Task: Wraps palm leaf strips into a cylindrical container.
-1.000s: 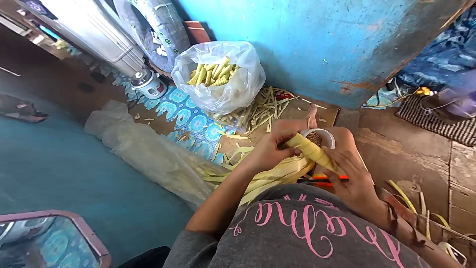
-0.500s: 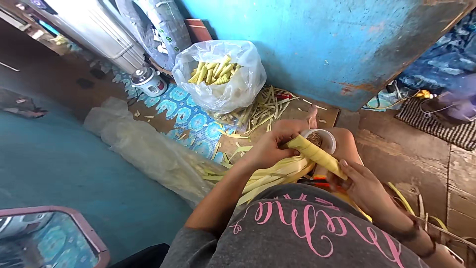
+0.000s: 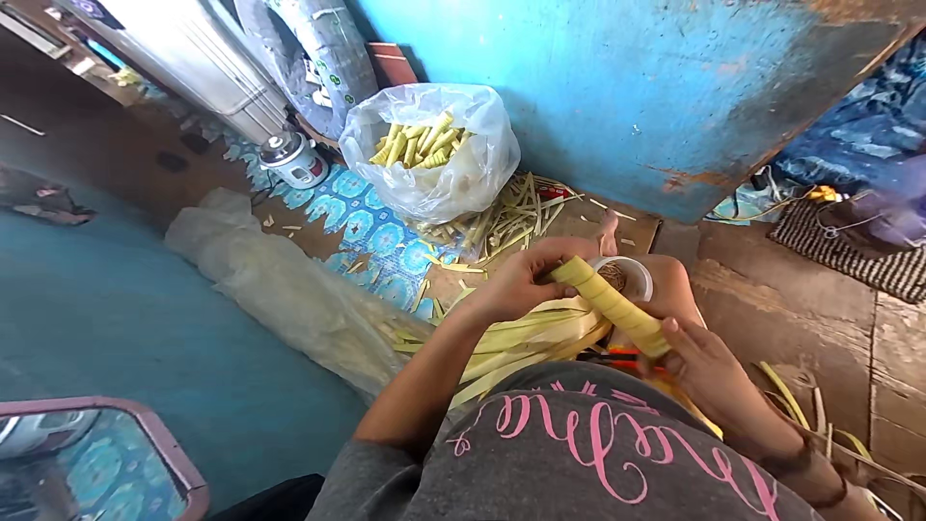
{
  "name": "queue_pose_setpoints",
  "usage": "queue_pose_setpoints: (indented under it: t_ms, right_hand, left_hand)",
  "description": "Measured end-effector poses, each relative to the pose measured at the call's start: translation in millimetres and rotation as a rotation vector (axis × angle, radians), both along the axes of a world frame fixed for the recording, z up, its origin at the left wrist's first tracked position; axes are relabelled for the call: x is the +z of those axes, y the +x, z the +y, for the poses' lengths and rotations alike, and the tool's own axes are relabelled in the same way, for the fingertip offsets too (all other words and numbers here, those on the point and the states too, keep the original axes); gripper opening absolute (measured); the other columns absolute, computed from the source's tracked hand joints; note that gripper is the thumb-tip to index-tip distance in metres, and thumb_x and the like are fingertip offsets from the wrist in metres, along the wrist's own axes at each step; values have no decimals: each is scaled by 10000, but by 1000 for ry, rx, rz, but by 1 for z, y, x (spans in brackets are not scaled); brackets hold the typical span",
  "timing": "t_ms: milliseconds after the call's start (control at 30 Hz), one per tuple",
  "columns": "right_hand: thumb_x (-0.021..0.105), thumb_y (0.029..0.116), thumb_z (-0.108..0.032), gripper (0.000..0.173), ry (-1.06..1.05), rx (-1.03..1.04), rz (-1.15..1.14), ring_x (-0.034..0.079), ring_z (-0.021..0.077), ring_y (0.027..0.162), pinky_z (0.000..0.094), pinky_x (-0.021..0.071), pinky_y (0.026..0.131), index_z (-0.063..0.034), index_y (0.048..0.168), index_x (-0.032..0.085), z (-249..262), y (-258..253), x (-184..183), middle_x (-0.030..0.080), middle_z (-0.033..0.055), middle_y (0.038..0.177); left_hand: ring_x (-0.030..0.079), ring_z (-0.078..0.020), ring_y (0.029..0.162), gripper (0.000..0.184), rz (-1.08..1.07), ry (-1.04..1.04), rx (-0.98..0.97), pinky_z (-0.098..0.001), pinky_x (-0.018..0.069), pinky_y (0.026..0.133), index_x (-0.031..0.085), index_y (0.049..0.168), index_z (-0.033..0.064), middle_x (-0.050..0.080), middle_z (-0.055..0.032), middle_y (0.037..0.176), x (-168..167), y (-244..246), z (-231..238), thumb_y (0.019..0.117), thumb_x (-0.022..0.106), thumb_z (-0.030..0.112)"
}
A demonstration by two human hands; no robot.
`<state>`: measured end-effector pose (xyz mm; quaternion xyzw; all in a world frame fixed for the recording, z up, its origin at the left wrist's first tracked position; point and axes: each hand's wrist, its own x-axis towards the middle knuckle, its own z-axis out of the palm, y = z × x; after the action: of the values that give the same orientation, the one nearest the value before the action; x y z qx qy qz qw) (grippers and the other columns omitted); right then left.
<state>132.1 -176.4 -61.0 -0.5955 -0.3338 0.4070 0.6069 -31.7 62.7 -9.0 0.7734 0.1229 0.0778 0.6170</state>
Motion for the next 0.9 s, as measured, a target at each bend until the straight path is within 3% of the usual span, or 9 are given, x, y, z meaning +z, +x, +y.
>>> queue_pose_setpoints:
  t_ms: [100, 233, 300, 367, 533, 700, 767, 833, 900]
  right_hand:
    - [267, 1115, -192, 413, -74, -43, 281, 625, 20, 544, 160, 525, 477, -71, 1299, 616, 2, -3, 7, 714, -21, 772]
    - [566, 1037, -324, 517, 119, -45, -552, 657, 51, 992, 217, 557, 857, 41, 1403, 546, -3, 0, -13, 675, 103, 1223]
    - [424, 1090, -185, 321, 31, -1, -28, 663, -11, 742, 145, 559, 676, -54, 1329, 594, -2, -1, -3, 732, -34, 993]
    - [247, 1119, -245, 412, -56, 16, 435, 593, 10, 532, 151, 505, 498, -137, 1206, 635, -1, -1, 4, 685, -42, 718]
    - [535, 1048, -351, 530, 129, -51, -549, 651, 59, 1011, 221, 550, 876, 49, 1395, 560, -4, -1, -14, 672, 114, 1226]
    - [232, 1123, -210, 419, -58, -36, 358, 641, 36, 540, 166, 534, 490, -89, 1195, 627, -3, -5, 5, 734, 0, 763]
    - [434, 1089, -201, 344, 46, -47, -127, 692, 3, 786, 165, 585, 695, -27, 1339, 592, -7, -5, -3, 743, -20, 1010]
    - [555, 1038, -319, 506, 152, -88, -642, 663, 95, 1024, 241, 548, 892, 68, 1363, 585, -6, -1, -14, 684, 148, 1204]
    - [487, 1075, -222, 359, 92, -42, -341, 675, 0, 859, 157, 566, 779, -6, 1334, 611, -6, -3, -8, 723, 12, 1077]
  left_hand:
    - [673, -46, 825, 175, -21, -21, -24, -246, 575, 804, 642, 1120, 19, 700, -2, 906, -2, 1, 1, 948, 674, 9]
    - [695, -79, 794, 260, 8, -50, 26, -254, 598, 777, 624, 1183, 13, 712, -36, 903, 7, 2, 3, 934, 660, -51]
    - [665, -51, 768, 274, -5, -17, -2, -227, 574, 740, 632, 1190, 26, 704, -19, 890, 7, 2, 6, 927, 691, -20]
    - [660, -44, 781, 235, -15, 2, -24, -222, 568, 747, 648, 1160, 27, 703, -17, 897, 8, 1, 6, 933, 684, -19]
    - [688, -78, 796, 241, 9, -69, 38, -243, 589, 772, 607, 1168, 7, 701, -42, 904, 15, 1, 4, 945, 622, -83]
    - [686, -63, 813, 217, -12, -58, -9, -239, 587, 785, 622, 1154, 13, 704, -22, 909, 14, -1, 6, 948, 631, -56]
    - [687, -70, 810, 212, -7, -84, 18, -246, 589, 784, 621, 1151, 8, 705, -32, 912, 15, 0, 6, 954, 612, -71]
    - [687, -77, 779, 234, -11, -110, 61, -245, 593, 753, 607, 1165, 7, 700, -39, 899, 15, 0, 6, 950, 608, -85]
    - [680, -72, 765, 256, -29, -109, 54, -235, 590, 737, 606, 1176, 8, 699, -38, 891, 15, 0, 8, 939, 626, -87]
